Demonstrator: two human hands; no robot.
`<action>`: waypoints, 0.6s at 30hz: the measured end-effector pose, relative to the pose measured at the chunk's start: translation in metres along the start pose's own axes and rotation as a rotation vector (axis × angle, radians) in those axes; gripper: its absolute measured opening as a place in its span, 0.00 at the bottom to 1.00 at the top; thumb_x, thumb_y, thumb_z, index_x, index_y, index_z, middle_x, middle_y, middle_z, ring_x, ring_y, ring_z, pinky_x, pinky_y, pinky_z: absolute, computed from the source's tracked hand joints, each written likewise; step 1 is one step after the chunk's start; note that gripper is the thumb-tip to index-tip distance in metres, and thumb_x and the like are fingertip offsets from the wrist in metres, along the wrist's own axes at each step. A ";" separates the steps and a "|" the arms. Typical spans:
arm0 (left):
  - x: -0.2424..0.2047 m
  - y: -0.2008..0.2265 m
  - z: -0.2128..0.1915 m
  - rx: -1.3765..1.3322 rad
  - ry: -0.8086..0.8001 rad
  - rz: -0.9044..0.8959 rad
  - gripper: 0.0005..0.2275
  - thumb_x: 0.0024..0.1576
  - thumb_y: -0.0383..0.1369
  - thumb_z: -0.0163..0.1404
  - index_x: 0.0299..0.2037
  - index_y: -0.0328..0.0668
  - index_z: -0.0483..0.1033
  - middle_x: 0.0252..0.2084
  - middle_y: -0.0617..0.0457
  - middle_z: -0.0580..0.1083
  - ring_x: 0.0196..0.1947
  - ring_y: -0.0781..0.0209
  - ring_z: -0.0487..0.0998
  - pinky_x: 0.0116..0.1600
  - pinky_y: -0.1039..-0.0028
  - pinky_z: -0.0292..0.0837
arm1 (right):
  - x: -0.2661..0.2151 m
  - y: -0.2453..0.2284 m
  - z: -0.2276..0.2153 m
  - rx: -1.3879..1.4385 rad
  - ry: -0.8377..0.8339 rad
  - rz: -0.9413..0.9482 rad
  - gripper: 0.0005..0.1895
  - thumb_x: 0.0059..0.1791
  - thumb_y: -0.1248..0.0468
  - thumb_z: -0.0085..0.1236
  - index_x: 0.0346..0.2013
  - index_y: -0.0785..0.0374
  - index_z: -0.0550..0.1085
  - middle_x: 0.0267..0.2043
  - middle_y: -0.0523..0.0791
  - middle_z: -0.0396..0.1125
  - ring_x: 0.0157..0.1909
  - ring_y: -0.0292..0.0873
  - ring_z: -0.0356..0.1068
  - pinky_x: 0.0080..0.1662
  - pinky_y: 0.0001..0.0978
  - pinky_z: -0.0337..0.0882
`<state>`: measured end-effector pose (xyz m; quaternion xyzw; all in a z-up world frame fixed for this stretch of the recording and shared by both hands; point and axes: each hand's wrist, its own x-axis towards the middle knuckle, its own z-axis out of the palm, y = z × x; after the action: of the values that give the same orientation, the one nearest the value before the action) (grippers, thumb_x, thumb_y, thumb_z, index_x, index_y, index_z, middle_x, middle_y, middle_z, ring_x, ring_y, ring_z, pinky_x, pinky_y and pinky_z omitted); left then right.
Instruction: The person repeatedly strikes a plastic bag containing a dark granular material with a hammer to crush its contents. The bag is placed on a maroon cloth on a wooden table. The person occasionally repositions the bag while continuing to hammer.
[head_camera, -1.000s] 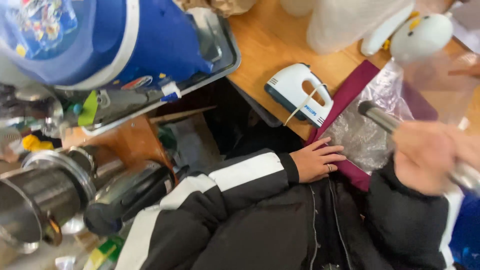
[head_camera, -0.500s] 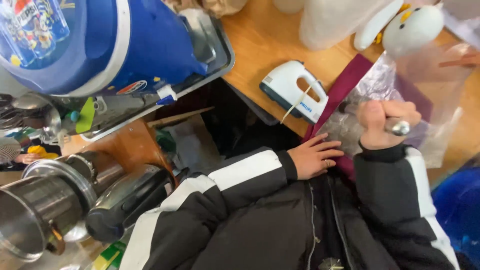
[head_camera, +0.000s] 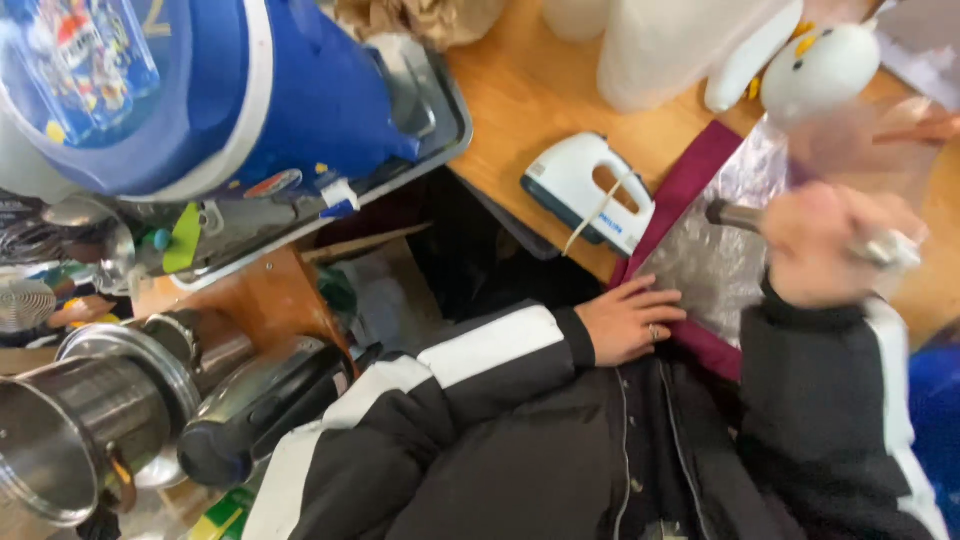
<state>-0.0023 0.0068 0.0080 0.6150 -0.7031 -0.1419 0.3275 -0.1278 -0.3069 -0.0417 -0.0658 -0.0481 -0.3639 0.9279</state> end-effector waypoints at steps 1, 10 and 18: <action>0.003 -0.005 0.000 0.006 0.005 -0.012 0.11 0.55 0.40 0.55 0.46 0.50 0.82 0.64 0.55 0.71 0.72 0.53 0.62 0.78 0.49 0.47 | 0.046 0.038 0.071 0.006 0.000 0.013 0.10 0.59 0.57 0.47 0.44 0.39 0.77 0.45 0.18 0.71 0.50 0.19 0.68 0.54 0.21 0.55; -0.003 0.000 0.001 -0.053 0.010 0.039 0.11 0.61 0.41 0.50 0.44 0.46 0.79 0.65 0.50 0.68 0.72 0.50 0.60 0.78 0.47 0.47 | 0.076 0.106 0.152 -1.440 -0.135 -0.166 0.28 0.59 0.73 0.37 0.14 0.63 0.47 0.13 0.49 0.41 0.13 0.40 0.42 0.20 0.34 0.43; 0.005 0.000 -0.016 -0.036 -0.054 0.011 0.11 0.59 0.38 0.52 0.48 0.48 0.82 0.65 0.55 0.69 0.73 0.52 0.60 0.78 0.49 0.46 | 0.071 0.093 0.193 -1.230 -0.386 -0.149 0.25 0.52 0.38 0.35 0.23 0.47 0.43 0.13 0.40 0.30 0.14 0.38 0.30 0.25 0.35 0.35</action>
<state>0.0077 0.0049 0.0212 0.6010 -0.7125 -0.1692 0.3202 -0.0203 -0.2561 0.1499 -0.6459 -0.0013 -0.3700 0.6678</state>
